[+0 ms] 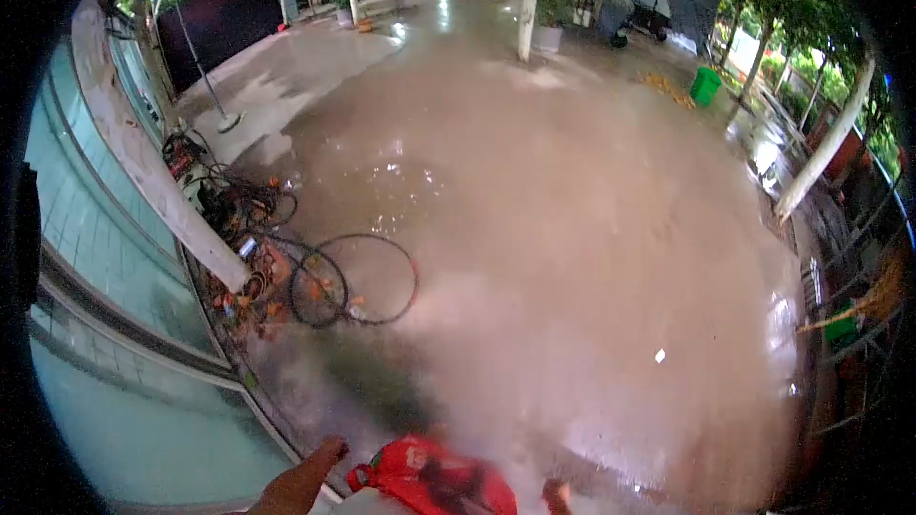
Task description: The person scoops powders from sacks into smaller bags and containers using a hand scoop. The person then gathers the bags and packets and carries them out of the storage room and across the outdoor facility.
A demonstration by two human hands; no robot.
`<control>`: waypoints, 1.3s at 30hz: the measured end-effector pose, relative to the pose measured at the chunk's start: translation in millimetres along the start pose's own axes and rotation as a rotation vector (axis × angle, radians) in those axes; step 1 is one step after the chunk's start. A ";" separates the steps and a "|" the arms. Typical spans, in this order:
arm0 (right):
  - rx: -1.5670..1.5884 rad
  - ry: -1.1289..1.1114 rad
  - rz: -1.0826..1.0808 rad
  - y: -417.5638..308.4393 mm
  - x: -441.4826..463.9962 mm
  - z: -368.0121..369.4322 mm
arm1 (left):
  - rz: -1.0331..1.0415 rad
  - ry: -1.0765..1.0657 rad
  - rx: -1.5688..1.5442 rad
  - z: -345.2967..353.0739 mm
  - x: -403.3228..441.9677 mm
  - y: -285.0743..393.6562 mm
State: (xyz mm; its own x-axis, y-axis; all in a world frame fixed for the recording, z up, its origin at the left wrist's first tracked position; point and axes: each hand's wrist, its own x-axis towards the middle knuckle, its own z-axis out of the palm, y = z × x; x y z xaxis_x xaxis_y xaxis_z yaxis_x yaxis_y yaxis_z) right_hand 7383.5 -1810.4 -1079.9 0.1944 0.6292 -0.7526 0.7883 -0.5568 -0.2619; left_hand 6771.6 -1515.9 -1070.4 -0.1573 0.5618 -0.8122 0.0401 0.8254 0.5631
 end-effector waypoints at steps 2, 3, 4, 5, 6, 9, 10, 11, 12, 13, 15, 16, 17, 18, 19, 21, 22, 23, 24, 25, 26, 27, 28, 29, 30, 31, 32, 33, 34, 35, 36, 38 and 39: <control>-0.084 -0.065 -0.023 -25.4 7.5 -33.0 | 0.053 0.020 0.058 29.5 30.3 54.7; -0.100 -0.081 -0.025 -32.6 15.3 -49.0 | 0.049 0.064 0.080 53.1 17.2 103.1; -0.107 -0.082 -0.028 -38.3 27.4 -65.8 | 0.043 0.109 0.101 84.3 -19.5 167.3; -0.111 -0.081 -0.032 -43.7 39.1 -83.8 | 0.066 0.062 0.112 102.8 -9.8 194.2; -0.123 -0.080 -0.035 -47.9 51.9 -101.3 | 0.090 0.016 0.122 121.3 -0.1 221.1; -0.155 -0.083 -0.052 -55.4 95.3 -152.3 | 0.151 -0.048 0.082 187.5 -7.1 299.7; -0.174 -0.090 -0.057 -56.6 110.9 -168.7 | 0.169 -0.057 0.056 204.9 -13.2 319.2; -0.196 -0.097 -0.065 -54.8 128.4 -183.3 | 0.146 -0.040 0.059 216.7 -8.9 331.6; -0.221 -0.104 -0.072 -53.2 145.7 -198.4 | 0.123 -0.023 0.062 227.5 -2.3 342.9; -0.248 -0.115 -0.078 -51.4 162.8 -214.7 | 0.099 -0.005 0.065 237.8 5.9 353.4; -0.307 -0.138 -0.089 -45.7 197.3 -248.3 | 0.003 0.049 0.034 239.0 33.7 341.8; -0.340 -0.148 -0.094 -44.0 211.9 -267.3 | 0.113 -0.095 0.584 219.9 69.3 312.8; -0.381 -0.146 -0.099 -40.2 229.3 -289.9 | 0.220 -0.247 1.131 216.3 81.0 313.0; -0.430 -0.116 -0.111 -37.4 249.2 -314.7 | 0.056 -0.245 0.635 214.0 90.4 311.7; -0.479 -0.038 -0.131 -36.6 275.0 -345.1 | -0.099 -0.228 0.136 218.4 64.6 325.6; -0.518 0.324 -0.198 -46.5 332.8 -429.3 | -0.250 -0.122 -0.332 234.9 52.0 339.0; -0.270 0.090 0.047 -87.8 348.4 -508.4 | -0.244 -0.045 -0.293 239.3 60.8 343.2; -0.264 0.207 0.009 -129.9 336.6 -581.2 | -0.238 0.031 -0.252 243.8 69.3 345.3; 0.414 0.663 -0.030 -114.6 387.5 -587.6 | -0.278 0.160 -0.237 266.6 46.7 378.6; 0.395 0.618 0.059 -124.7 411.3 -618.6 | -0.294 0.150 -0.259 271.0 54.7 388.7; 0.579 0.598 0.074 -160.6 398.8 -674.3 | -0.309 0.141 -0.281 274.5 66.0 395.8; 0.763 0.577 0.090 -195.1 381.3 -721.5 | -0.325 0.132 -0.303 280.6 77.3 407.8; 0.791 0.565 0.119 -207.0 390.7 -737.3 | -0.347 0.225 -0.199 297.5 95.5 424.0; 0.820 0.563 0.145 -215.1 401.2 -755.3 | -0.331 0.207 -0.355 298.9 125.3 432.3; 0.848 0.561 0.172 -223.1 412.3 -773.1 | -0.302 0.183 -0.317 309.5 141.8 461.7; 0.863 0.571 0.172 -217.3 435.6 -771.6 | -0.272 0.158 -0.280 319.9 160.0 496.9; 0.835 0.548 0.154 -206.3 458.6 -747.2 | -0.244 0.132 -0.244 333.1 172.6 539.3; 0.763 0.513 0.115 -191.7 482.3 -718.5 | -0.216 0.106 -0.208 347.9 183.6 582.7; 0.640 0.466 0.060 -170.6 506.1 -681.3 | -0.188 0.080 -0.173 366.3 192.0 622.9; 0.504 0.416 0.006 -147.5 526.0 -638.7 | -0.150 0.045 -0.115 385.0 205.3 668.5; 0.351 0.339 -0.041 -130.1 541.7 -606.6 | -0.111 0.009 -0.059 405.8 217.8 707.0; -0.025 0.115 -0.072 -145.8 532.4 -607.6 | 0.006 -0.102 0.017 433.9 258.7 788.0; -0.428 -0.005 -0.132 -186.3 503.0 -648.1 | 0.066 -0.160 0.053 450.0 282.5 835.0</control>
State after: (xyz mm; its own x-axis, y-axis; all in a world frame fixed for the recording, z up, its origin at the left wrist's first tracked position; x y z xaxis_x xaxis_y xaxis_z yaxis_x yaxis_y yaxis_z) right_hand 7712.8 -1038.7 -1018.1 0.0738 0.6762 -0.7330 0.9770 -0.1966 -0.0831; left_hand 7204.8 -642.8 -898.2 0.0064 0.6132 -0.7899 0.0977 0.7858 0.6108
